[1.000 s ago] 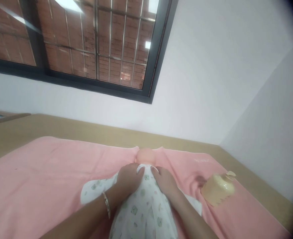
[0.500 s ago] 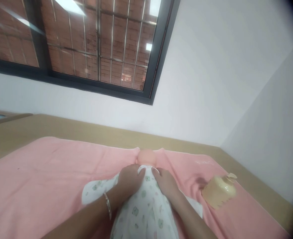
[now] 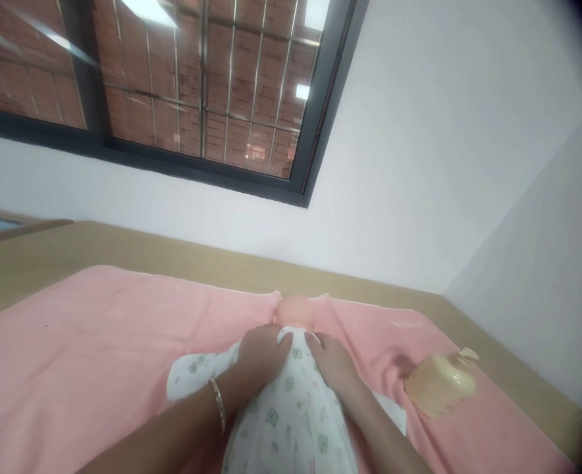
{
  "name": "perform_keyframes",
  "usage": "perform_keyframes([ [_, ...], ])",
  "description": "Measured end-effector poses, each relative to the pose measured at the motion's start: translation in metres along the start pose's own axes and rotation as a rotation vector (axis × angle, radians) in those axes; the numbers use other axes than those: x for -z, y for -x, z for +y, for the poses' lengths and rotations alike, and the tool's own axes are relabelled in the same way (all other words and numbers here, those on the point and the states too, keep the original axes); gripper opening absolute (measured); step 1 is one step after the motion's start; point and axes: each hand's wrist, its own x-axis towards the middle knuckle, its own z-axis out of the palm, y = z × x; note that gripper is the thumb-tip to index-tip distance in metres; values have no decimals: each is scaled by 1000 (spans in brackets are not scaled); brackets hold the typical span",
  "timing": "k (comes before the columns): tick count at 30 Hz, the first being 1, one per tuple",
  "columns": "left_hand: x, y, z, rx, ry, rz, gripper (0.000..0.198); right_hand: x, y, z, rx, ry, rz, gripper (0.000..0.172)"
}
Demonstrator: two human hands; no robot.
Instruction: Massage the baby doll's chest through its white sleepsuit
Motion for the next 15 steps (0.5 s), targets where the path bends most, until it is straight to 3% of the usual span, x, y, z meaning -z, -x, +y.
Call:
perform_keyframes([
  [15,-6,-3,-5,-15,5,3,43,-1,-1,3,14,9,1,61],
])
